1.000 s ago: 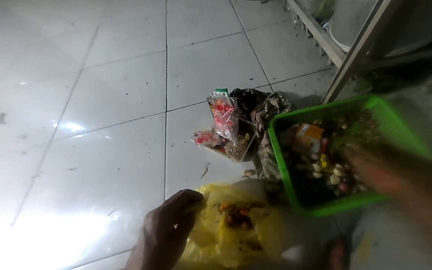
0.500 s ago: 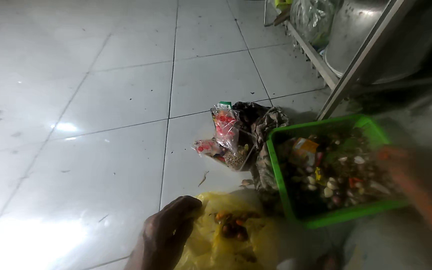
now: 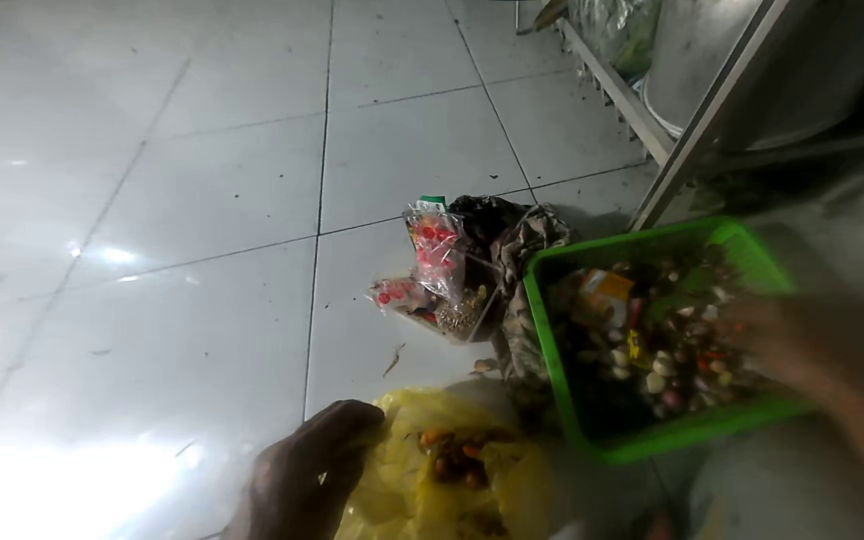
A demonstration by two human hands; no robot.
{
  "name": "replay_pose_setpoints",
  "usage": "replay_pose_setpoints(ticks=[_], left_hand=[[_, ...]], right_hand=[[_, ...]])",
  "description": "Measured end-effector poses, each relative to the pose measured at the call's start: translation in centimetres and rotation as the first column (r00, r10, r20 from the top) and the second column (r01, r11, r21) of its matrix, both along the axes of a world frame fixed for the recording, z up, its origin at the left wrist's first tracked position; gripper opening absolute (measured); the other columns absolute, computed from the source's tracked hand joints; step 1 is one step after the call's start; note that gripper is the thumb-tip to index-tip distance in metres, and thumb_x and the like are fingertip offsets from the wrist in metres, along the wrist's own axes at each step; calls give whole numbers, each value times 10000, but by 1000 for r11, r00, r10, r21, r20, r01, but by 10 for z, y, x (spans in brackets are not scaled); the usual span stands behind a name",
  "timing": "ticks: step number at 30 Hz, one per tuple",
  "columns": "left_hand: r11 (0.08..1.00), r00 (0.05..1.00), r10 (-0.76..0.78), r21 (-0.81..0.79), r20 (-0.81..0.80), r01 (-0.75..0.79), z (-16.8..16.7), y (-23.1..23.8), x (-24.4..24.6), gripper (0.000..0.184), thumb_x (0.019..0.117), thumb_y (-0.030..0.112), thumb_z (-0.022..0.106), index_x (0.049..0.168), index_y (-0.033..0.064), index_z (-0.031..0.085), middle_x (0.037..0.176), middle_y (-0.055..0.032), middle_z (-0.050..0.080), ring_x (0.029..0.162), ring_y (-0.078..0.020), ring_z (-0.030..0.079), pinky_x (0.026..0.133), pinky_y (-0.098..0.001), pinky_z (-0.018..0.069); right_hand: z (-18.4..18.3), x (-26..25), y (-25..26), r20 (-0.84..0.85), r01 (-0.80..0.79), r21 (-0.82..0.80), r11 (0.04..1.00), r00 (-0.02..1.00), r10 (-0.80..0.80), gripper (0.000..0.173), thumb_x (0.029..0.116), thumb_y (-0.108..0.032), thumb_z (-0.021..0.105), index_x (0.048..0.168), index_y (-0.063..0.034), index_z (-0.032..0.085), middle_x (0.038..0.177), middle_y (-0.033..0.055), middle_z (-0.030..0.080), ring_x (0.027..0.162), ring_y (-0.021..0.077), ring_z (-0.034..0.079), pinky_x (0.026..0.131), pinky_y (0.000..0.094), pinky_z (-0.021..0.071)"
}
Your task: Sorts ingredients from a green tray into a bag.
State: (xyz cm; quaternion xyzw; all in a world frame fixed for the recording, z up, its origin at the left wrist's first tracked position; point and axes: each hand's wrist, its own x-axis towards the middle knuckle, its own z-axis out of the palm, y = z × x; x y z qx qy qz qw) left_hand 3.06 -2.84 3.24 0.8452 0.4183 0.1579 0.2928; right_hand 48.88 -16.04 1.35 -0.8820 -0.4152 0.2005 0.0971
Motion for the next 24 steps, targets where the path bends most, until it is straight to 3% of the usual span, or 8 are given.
replay_pose_setpoints(ticks=[2, 4, 6, 13, 17, 19, 21, 24], left_hand=[[1000, 1000, 4, -11, 5, -4, 0, -1, 1, 245, 877, -8, 542, 1064, -45, 696, 962, -157, 717, 850, -203, 689, 771, -368, 562], [1000, 1000, -3, -25, 15, 3, -1, 0, 1, 252, 879, 0, 532, 1069, -34, 694, 967, -144, 715, 854, -194, 689, 770, -361, 566], [999, 1000, 1, -35, 20, 0, -1, -2, 1, 252, 879, -3, 530, 1069, -27, 694, 965, -132, 714, 852, -190, 684, 768, -363, 561], [999, 998, 24, 43, 57, -26, -10, -4, -2, 257, 839, 19, 548, 1037, 29, 711, 930, -65, 714, 825, -138, 681, 736, -321, 561], [992, 995, 48, 115, 83, -58, -18, -3, -6, 238, 834, 77, 545, 996, 81, 720, 884, 6, 702, 787, -65, 663, 695, -260, 552], [990, 994, 55, 123, 90, -66, -17, -2, -7, 226, 846, 98, 546, 993, 93, 718, 879, 23, 694, 776, -49, 652, 682, -249, 549], [988, 994, 64, 132, 91, -76, -16, -2, -7, 218, 856, 120, 547, 995, 105, 715, 882, 32, 689, 778, -48, 649, 687, -254, 548], [986, 991, 76, 138, 107, -91, -17, -2, -6, 203, 866, 132, 553, 987, 121, 715, 872, 43, 682, 774, -43, 647, 688, -257, 551]], right_hand=[[5, -25, 4, -42, -50, -240, 969, 998, 41, 236, 990, -92, 659, 1212, -15, 673, 1158, 209, 664, 1033, 347, 662, 903, 532, 544], [1, -35, 8, 8, -134, -388, 912, 989, 148, 336, 1006, -143, 640, 1305, 9, 613, 1302, 222, 611, 1205, 371, 600, 1028, 533, 481], [-4, -40, 9, 47, -190, -447, 874, 971, 235, 401, 1007, -117, 625, 1371, 41, 566, 1406, 247, 552, 1328, 412, 516, 1114, 555, 407], [-11, -45, 25, 111, -159, -580, 799, 956, 270, 438, 970, -45, 641, 1376, 82, 535, 1391, 270, 557, 1327, 435, 516, 1103, 572, 411], [-15, -37, 24, 155, -120, -511, 851, 961, 229, 379, 946, -73, 694, 1295, 53, 620, 1336, 262, 604, 1274, 441, 561, 1072, 588, 444], [-10, -31, 23, 146, -41, -441, 897, 982, 117, 366, 965, -91, 681, 1302, 41, 623, 1328, 269, 610, 1267, 448, 567, 1061, 601, 446], [-6, -21, 18, 78, 93, -263, 960, 994, -76, 304, 1028, -91, 590, 1308, 18, 633, 1304, 280, 623, 1236, 457, 582, 1048, 623, 434], [-27, 16, -3, -24, 215, 50, 975, 976, -214, 242, 1064, -169, 552, 1172, -23, 713, 1086, 250, 697, 932, 410, 675, 861, 626, 518]])
